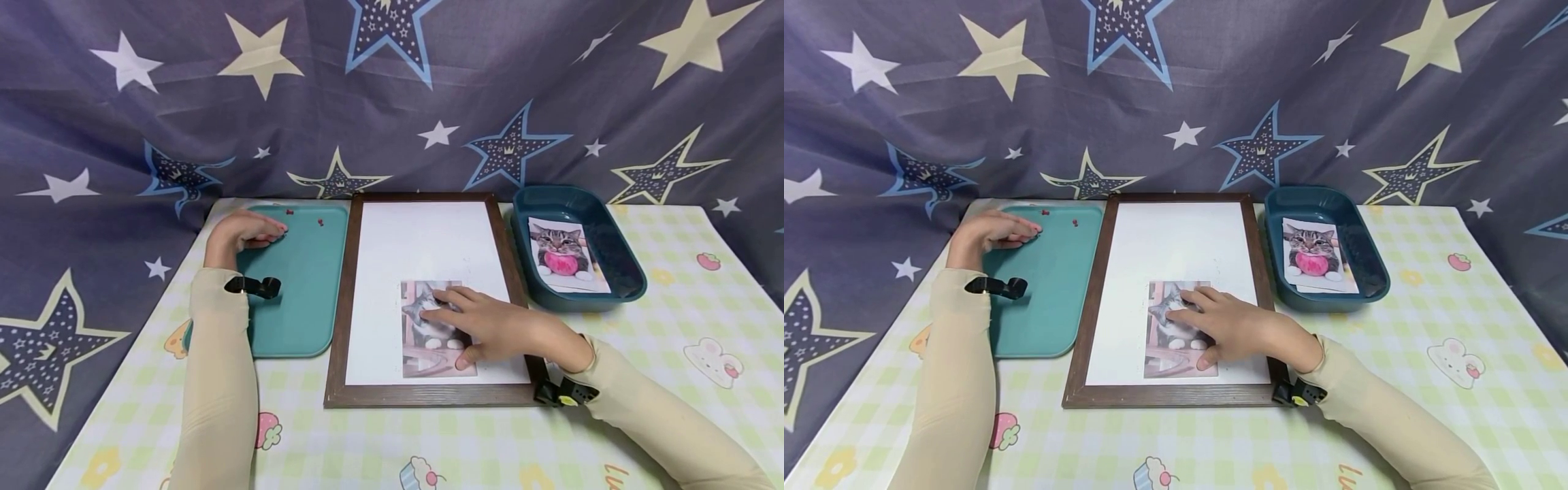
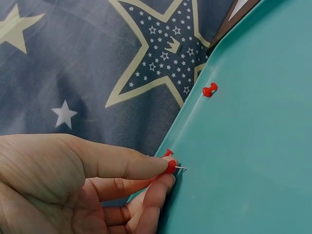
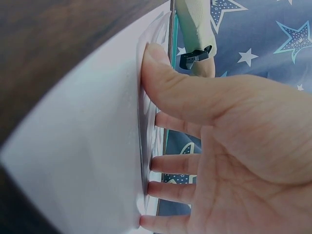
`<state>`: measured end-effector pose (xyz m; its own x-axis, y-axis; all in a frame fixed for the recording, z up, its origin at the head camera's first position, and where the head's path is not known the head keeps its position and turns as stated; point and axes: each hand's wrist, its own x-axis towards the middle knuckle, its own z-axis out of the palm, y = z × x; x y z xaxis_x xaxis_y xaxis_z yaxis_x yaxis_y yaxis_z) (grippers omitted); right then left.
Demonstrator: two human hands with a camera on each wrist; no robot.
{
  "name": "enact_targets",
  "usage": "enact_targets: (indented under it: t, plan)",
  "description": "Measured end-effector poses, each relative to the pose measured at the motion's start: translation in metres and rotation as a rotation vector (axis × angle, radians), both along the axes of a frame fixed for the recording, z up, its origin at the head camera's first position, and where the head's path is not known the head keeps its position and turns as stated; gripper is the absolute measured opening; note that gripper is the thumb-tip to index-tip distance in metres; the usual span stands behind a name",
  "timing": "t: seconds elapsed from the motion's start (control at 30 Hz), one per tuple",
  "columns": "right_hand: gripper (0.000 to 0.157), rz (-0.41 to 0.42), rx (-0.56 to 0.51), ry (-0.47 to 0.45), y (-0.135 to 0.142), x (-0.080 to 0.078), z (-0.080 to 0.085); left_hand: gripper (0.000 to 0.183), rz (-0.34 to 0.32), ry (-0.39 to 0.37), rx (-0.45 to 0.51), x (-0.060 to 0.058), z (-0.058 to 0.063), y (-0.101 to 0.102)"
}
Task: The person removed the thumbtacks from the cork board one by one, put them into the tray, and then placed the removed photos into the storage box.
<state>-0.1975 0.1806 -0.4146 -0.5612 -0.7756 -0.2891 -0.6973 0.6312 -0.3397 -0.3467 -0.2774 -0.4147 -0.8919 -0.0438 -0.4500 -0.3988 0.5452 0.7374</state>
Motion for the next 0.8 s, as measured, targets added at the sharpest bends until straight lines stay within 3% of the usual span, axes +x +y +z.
enact_targets:
  t: [0.37, 0.8]
  plan:
    - [0.085, -0.001, 0.005, 0.003, -0.0001, 0.0001, -0.001, 0.049, 0.028, 0.002, -0.003, -0.0002, -0.001, 0.0003]
    - [0.085, 0.008, 0.002, 0.006, 0.0, 0.0001, -0.0014, 0.052, -0.009, 0.003, -0.001, 0.0003, -0.0017, -0.0007]
